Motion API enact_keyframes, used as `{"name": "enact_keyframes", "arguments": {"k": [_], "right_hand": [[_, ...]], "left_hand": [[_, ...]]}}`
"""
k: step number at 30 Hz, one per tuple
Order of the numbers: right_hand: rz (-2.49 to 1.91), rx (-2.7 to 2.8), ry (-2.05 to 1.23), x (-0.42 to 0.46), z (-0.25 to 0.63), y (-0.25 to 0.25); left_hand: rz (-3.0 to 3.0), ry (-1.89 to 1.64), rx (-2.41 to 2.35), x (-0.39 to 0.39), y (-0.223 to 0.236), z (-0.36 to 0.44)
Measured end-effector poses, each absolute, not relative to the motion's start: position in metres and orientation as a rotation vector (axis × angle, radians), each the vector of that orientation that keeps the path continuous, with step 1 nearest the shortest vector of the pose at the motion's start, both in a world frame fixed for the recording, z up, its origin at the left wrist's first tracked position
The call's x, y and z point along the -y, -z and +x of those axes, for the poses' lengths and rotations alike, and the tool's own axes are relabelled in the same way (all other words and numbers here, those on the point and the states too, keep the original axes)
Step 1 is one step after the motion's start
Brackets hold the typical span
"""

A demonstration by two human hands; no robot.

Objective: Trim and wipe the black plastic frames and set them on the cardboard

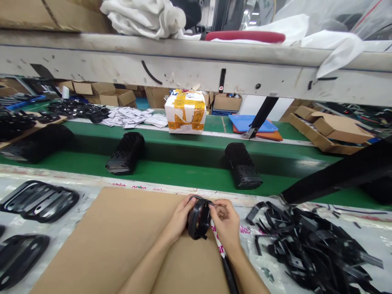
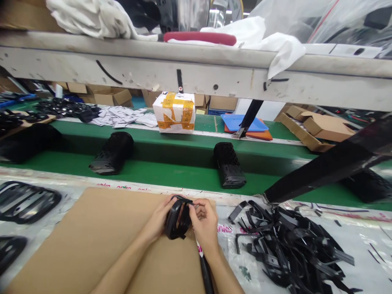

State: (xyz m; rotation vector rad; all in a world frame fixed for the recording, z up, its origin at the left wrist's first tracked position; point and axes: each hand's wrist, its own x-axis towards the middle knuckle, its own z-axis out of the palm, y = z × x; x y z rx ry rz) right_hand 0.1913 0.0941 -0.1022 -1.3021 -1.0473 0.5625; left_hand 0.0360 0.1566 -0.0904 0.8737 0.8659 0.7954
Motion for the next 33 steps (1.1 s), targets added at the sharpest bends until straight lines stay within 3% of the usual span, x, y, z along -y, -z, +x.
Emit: {"name": "enact_keyframes", "arguments": {"k": [17, 33], "right_hand": [[-1.255, 1.309, -0.335, -0.085, 0.193, 0.098], [-1.323, 1.377, -0.401, -0.080, 0.195, 0.094]], "left_hand": [[0.902, -0.681, -0.760, -0.147, 0.082, 0.036], [0.991, -0.918, -0.942, -0.143, 0.082, 0.042]]}}
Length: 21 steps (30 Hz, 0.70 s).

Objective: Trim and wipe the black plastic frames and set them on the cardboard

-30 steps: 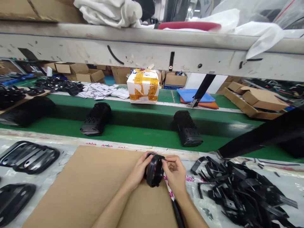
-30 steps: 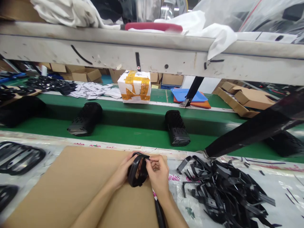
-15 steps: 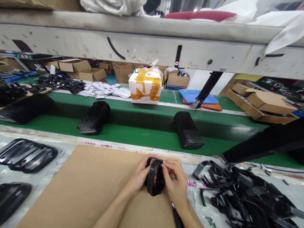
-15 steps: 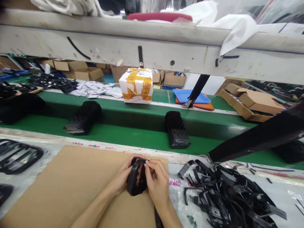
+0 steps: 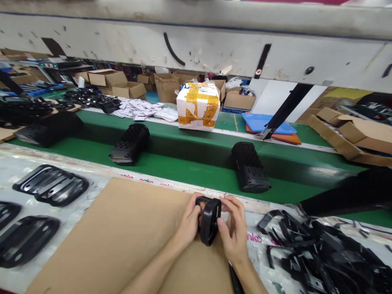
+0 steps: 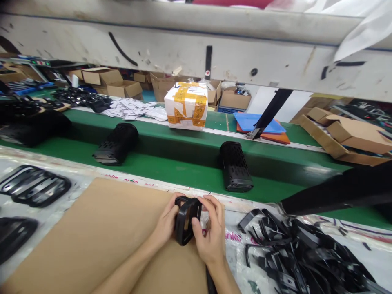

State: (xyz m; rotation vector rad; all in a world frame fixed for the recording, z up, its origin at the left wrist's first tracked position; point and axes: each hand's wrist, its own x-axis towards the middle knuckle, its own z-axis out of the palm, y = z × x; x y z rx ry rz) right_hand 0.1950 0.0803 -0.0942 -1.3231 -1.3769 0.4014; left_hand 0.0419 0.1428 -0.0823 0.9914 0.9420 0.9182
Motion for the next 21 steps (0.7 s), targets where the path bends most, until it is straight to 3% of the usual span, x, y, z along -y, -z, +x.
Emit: {"name": "enact_keyframes", "arguments": {"k": [6, 15, 21], "right_hand": [[-1.258, 1.562, -0.557, -0.077, 0.184, 0.086], [-1.261, 1.487, -0.415, -0.078, 0.186, 0.081], [-1.207, 1.448, -0.504, -0.079, 0.188, 0.084]], "left_hand": [[0.856, -0.921, -0.841, -0.143, 0.072, 0.039], [0.489, -0.772, -0.583, -0.154, 0.071, 0.039], [0.299, -0.582, -0.451, -0.161, 0.070, 0.031]]}}
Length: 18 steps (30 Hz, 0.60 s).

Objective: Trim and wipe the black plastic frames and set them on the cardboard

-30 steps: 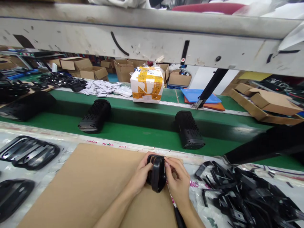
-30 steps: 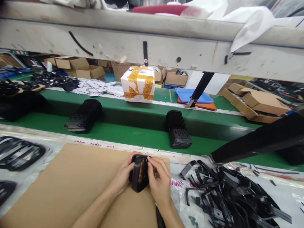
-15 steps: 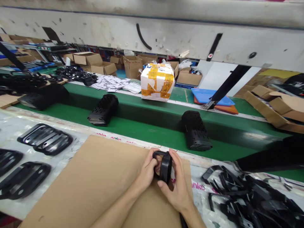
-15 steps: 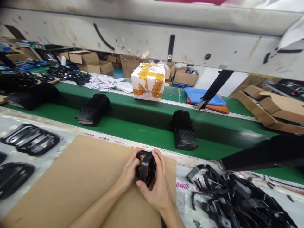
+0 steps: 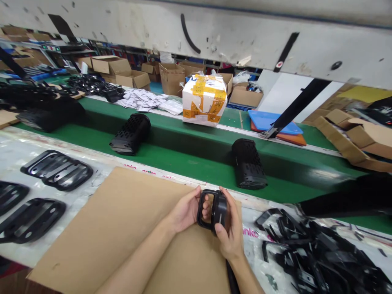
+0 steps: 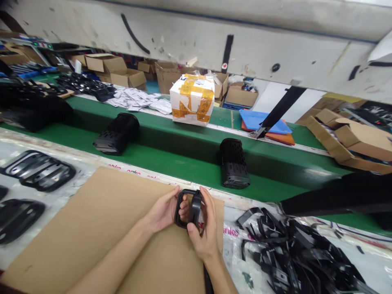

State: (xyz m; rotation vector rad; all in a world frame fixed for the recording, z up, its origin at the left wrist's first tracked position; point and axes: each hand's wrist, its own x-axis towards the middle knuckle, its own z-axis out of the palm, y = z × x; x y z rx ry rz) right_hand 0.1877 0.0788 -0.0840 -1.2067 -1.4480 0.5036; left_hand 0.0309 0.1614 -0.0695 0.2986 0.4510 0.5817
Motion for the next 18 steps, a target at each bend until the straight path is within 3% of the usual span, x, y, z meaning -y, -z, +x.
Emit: {"name": "enact_keyframes", "arguments": {"k": [7, 18], "right_hand": [[-1.127, 1.394, -0.688, -0.0775, 0.1924, 0.0938], [-1.108, 1.386, -0.671, -0.0783, 0.1856, 0.0868]], "left_hand": [[0.220, -0.509, -0.325, -0.1626, 0.0676, 0.0247], [0.414, -0.564, -0.426, -0.1612, 0.0641, 0.0228]]}}
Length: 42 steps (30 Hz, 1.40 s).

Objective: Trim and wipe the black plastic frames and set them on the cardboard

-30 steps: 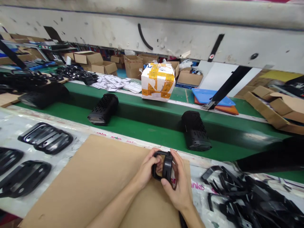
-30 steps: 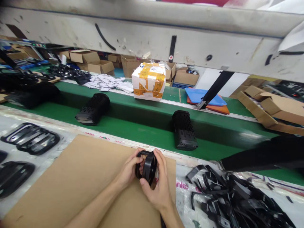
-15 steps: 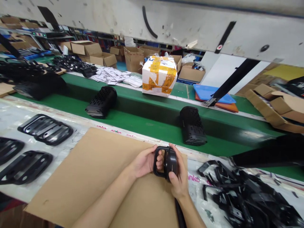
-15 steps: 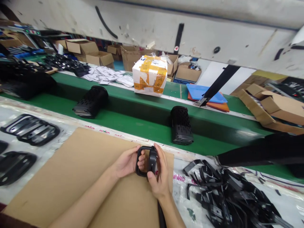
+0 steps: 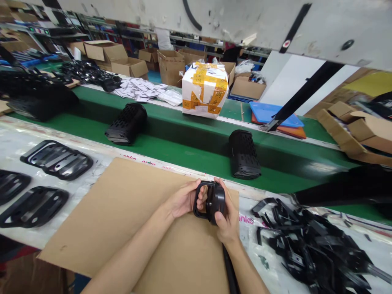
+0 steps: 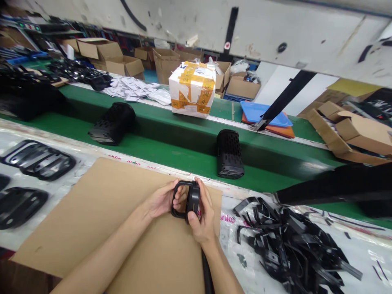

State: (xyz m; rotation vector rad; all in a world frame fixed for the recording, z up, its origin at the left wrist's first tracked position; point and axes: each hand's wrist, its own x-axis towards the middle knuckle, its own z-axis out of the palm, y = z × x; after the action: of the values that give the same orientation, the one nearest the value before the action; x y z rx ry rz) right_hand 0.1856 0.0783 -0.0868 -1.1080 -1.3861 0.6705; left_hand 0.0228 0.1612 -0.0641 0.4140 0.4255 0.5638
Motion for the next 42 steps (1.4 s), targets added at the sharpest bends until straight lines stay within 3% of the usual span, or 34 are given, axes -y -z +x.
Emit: {"name": "enact_keyframes", "arguments": {"k": [5, 13, 42], "right_hand": [[-1.141, 1.268, -0.633, -0.078, 0.185, 0.090], [-1.144, 1.025, -0.393, -0.086, 0.187, 0.090], [-1.270, 1.200, -0.191, -0.090, 0.197, 0.099]], "left_hand": [[0.491, -0.599, -0.502, -0.159, 0.066, 0.028], [1.081, -0.592, -0.620, -0.149, 0.071, 0.034], [1.007, -0.730, -0.724, -0.137, 0.084, 0.056]]}}
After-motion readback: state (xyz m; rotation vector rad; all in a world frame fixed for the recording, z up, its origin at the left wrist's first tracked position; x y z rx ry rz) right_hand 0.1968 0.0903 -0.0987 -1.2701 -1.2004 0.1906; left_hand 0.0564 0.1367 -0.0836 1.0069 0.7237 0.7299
